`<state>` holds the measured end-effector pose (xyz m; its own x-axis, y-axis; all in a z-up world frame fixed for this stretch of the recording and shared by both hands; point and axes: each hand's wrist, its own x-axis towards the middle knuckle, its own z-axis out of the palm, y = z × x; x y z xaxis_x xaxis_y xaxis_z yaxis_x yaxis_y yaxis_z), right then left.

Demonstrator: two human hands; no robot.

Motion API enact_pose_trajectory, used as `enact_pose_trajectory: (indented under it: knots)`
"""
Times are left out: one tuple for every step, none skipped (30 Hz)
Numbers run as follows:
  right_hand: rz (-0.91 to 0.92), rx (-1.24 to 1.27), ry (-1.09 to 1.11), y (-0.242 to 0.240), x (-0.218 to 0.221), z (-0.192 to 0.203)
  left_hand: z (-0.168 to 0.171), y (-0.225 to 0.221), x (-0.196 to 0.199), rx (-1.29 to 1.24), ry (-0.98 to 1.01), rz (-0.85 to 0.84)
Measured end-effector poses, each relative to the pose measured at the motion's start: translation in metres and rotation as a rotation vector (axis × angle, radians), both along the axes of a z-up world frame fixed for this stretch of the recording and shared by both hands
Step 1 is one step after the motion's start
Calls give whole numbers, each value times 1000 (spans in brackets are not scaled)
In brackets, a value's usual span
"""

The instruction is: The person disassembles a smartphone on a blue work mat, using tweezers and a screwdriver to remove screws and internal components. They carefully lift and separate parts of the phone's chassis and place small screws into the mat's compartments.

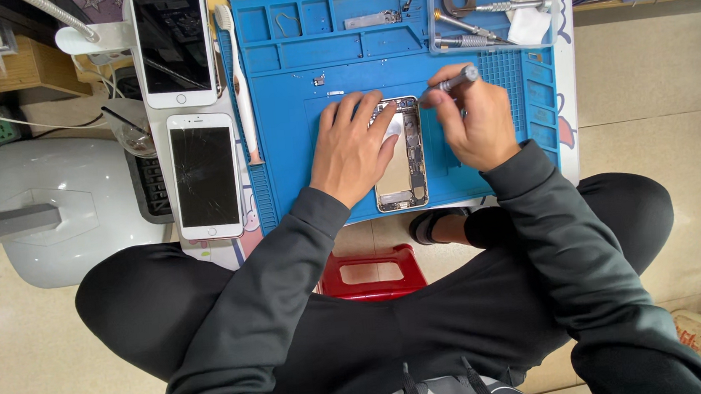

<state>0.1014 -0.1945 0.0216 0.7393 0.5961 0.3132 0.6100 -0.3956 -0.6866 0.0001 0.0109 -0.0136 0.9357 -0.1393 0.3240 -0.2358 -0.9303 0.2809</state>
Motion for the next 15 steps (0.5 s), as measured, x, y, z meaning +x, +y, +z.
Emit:
enact_pose_trajectory:
  knots:
    - [-1,0,3,1,-1,-5,0,0,0,0,3,-1]
    - [11,-21,-7,2,-2,-10,-1,0,0,8,-5,-1]
    - [22,-42,-17,3,-3,-14,-1,0,0,17,-12,-1]
    - [22,-40,-14,4,-3,-14,0,0,0,19,-9,-1]
    - [29,-51,-5,6,-4,-14,1,0,0,15,-10,-1]
    - [36,-63,5,6,-4,-14,1,0,0,11,-10,0]
    - [36,-62,7,6,-5,-15,1,0,-1,12,-8,0]
    - [34,-70,-12,6,-4,-16,1,0,0,8,-3,0]
    - [32,-77,-31,6,-3,-16,2,0,0,5,3,0]
    - [34,-76,-34,6,-3,-16,1,-1,0,6,-1,2]
    - [33,-82,-29,6,-3,-16,0,-1,0,6,-1,2]
    - [31,-85,-23,6,-3,-16,0,-1,0,9,-1,0]
    - [31,-82,-27,6,-4,-15,0,-1,-2,12,-4,0]
    - [30,-88,-34,7,-4,-13,0,-1,-1,9,-1,-1]
    - [28,-95,-42,8,-4,-12,0,-1,0,6,2,-1]
